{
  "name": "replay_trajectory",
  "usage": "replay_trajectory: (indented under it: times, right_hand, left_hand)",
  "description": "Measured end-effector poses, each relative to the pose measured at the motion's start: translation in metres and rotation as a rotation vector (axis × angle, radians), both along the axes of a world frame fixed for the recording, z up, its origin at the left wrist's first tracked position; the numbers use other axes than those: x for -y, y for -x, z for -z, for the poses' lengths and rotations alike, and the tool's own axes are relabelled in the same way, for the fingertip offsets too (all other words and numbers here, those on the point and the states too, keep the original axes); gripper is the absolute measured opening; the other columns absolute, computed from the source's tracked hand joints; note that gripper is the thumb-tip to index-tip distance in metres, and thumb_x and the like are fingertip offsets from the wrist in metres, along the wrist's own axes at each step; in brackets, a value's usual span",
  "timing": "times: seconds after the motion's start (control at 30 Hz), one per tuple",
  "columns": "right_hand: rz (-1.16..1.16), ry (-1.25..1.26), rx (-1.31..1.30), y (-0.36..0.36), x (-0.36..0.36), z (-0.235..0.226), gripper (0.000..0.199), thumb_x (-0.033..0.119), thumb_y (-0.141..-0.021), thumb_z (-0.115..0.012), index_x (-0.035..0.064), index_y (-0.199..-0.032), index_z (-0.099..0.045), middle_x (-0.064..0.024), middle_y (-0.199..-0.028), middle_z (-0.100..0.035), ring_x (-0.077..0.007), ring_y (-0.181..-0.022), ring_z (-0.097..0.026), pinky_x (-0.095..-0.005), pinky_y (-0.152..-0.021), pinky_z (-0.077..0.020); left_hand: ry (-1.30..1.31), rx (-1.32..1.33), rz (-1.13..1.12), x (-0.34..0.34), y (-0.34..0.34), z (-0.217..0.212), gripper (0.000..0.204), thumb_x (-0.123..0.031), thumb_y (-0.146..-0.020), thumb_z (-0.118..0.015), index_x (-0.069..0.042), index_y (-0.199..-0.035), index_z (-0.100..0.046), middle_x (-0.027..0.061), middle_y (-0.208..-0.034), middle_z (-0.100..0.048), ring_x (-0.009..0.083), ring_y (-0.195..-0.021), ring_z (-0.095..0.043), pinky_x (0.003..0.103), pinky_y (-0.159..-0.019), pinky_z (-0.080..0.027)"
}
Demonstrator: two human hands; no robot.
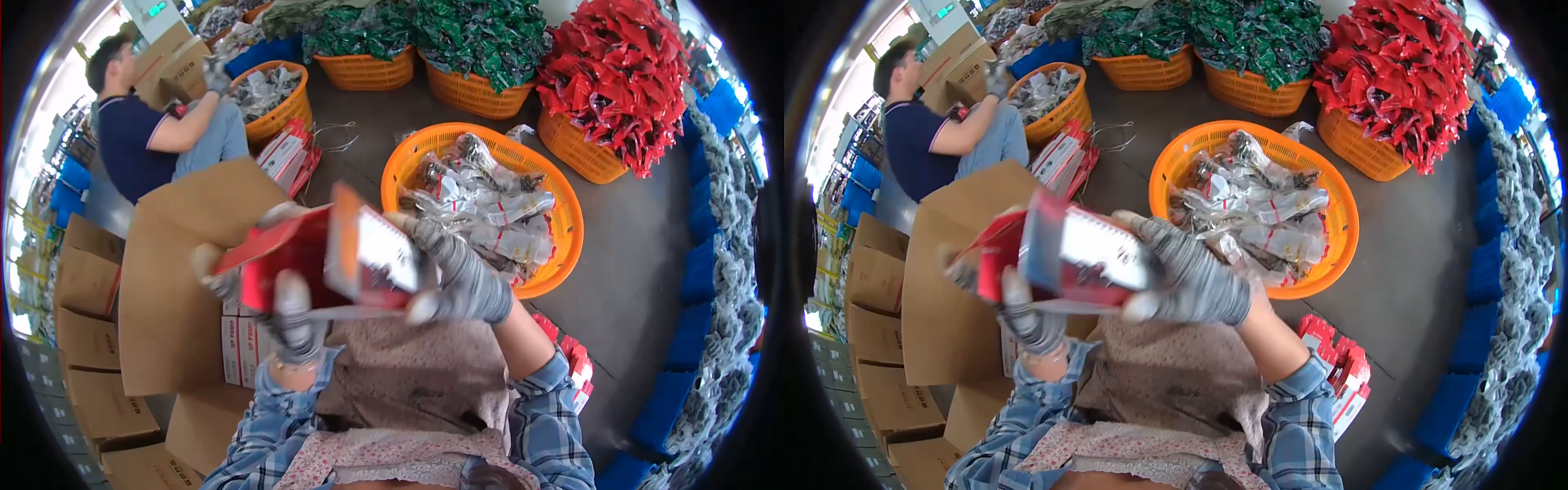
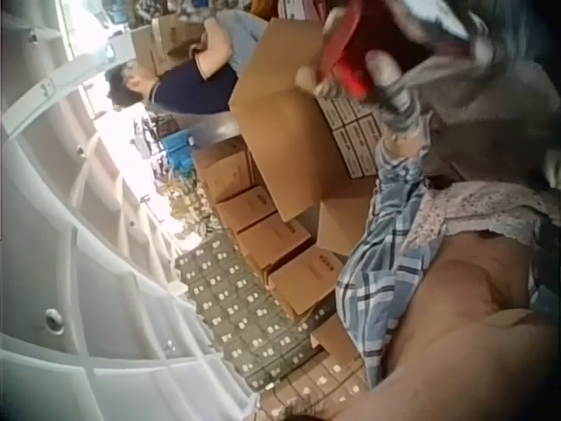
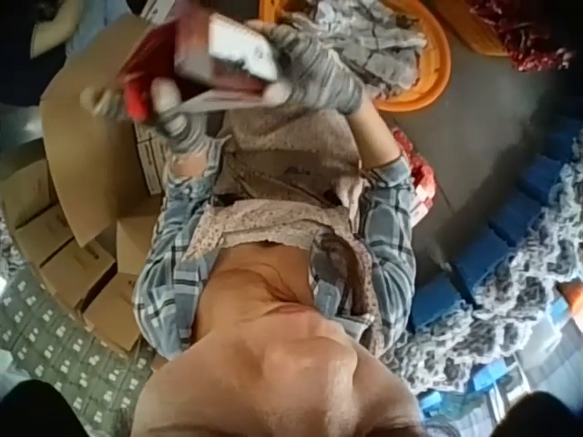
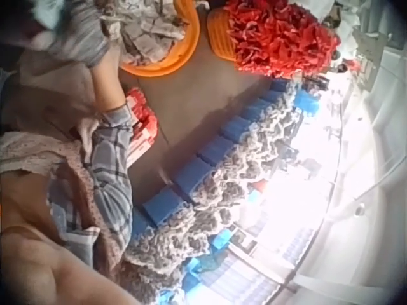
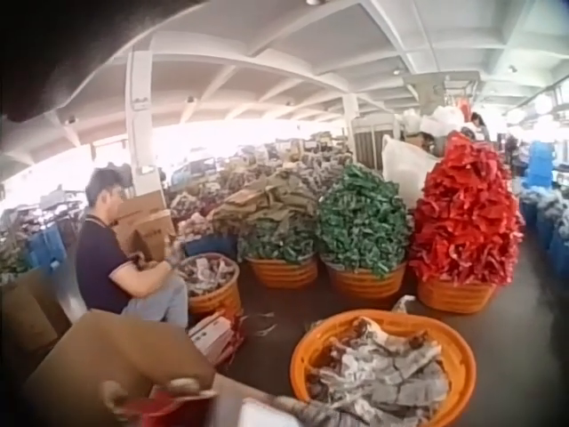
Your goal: Packaging items from an orange basket into individual boxes and then stacking those boxes into a larger shipping carton.
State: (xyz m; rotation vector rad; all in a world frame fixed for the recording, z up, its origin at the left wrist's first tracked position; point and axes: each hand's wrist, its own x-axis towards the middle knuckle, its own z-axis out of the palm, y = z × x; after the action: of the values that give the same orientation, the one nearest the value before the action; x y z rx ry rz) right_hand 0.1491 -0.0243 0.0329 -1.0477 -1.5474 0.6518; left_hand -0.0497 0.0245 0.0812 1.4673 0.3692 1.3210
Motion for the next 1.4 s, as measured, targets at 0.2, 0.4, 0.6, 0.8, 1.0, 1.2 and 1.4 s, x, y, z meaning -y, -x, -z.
replay_trajectory:
  times: [0.2,0.4,0.6,0.8,1.0,1.2,1.4]
  right_hand:
    - [0.733,0.565,0.500,-0.195,-0.111,0.206,0.054,0.018,-0.083,-0.058,0.0049,-0.132,-0.041,-0.0221,-0.122,-0.052,-0.0342,-0.111,-0.053,-0.0408,-0.095,-0.0425]
    - [1.309,0.591,0.979,-0.306,-0.138,0.370,0.039,0.031,-0.081,-0.053,0.0092,-0.113,-0.060,-0.0210,-0.124,-0.052,-0.0379,-0.110,-0.052,-0.0475,-0.093,-0.0410]
    - [0.856,0.861,0.999,-0.287,-0.158,0.302,0.034,0.027,-0.083,-0.053,0.0055,-0.108,-0.060,-0.0202,-0.117,-0.056,-0.0355,-0.102,-0.057,-0.0454,-0.086,-0.0450]
    - [0.811,0.492,-0.111,-0.268,-0.011,0.234,0.026,0.027,-0.089,-0.058,0.0054,-0.103,-0.063,-0.0065,-0.088,-0.066,-0.0178,-0.078,-0.062,-0.0331,-0.068,-0.0491]
    - [0.600,0.300,-0.850,-0.147,0.095,0.090,0.028,0.030,-0.089,-0.063,0.0053,-0.104,-0.061,0.0004,-0.086,-0.062,-0.0073,-0.074,-0.056,-0.0237,-0.064,-0.0474]
    - [0.839,0.040,-0.258,-0.108,0.189,-0.008,0.021,0.022,-0.086,-0.068,0.0041,-0.091,-0.060,0.0001,-0.082,-0.060,-0.0072,-0.073,-0.055,-0.0240,-0.065,-0.0470]
    - [0.779,0.047,1.043,-0.036,0.197,-0.204,0.023,0.024,-0.083,-0.067,0.0019,-0.088,-0.063,-0.0140,-0.076,-0.062,-0.0257,-0.066,-0.058,-0.0326,-0.062,-0.0465]
  left_hand:
    - [0.262,0.215,0.272,-0.050,0.053,0.059,0.065,-0.046,-0.090,-0.046,-0.002,-0.135,-0.032,0.0161,-0.128,-0.046,0.0314,-0.113,-0.050,0.049,-0.098,-0.039]
    - [0.175,0.258,0.113,-0.111,0.088,0.081,0.058,-0.044,-0.090,-0.049,-0.008,-0.133,-0.034,0.0173,-0.131,-0.043,0.0325,-0.106,-0.053,0.053,-0.094,-0.041]
    - [0.074,0.256,-0.141,-0.049,0.032,0.059,0.052,-0.042,-0.089,-0.051,-0.014,-0.130,-0.037,0.0185,-0.133,-0.040,0.0337,-0.100,-0.056,0.056,-0.089,-0.044]
    - [0.012,0.171,-0.319,-0.052,-0.067,-0.024,0.058,-0.039,-0.087,-0.054,-0.014,-0.135,-0.033,0.0190,-0.137,-0.038,0.0322,-0.110,-0.049,0.052,-0.095,-0.040]
    - [-0.093,-0.025,-0.203,-0.032,-0.036,-0.039,0.073,-0.026,-0.079,-0.068,-0.001,-0.136,-0.032,0.0160,-0.126,-0.044,0.0236,-0.114,-0.048,0.036,-0.096,-0.043]
    - [-0.223,-0.071,-0.099,-0.005,-0.052,-0.028,0.064,-0.020,-0.075,-0.073,-0.004,-0.129,-0.042,0.0140,-0.117,-0.051,0.0240,-0.105,-0.054,0.036,-0.089,-0.047]
    - [-0.450,-0.068,-0.173,0.020,-0.061,-0.030,0.064,-0.020,-0.071,-0.077,-0.002,-0.123,-0.045,0.0141,-0.115,-0.052,0.0268,-0.102,-0.056,0.036,-0.088,-0.047]
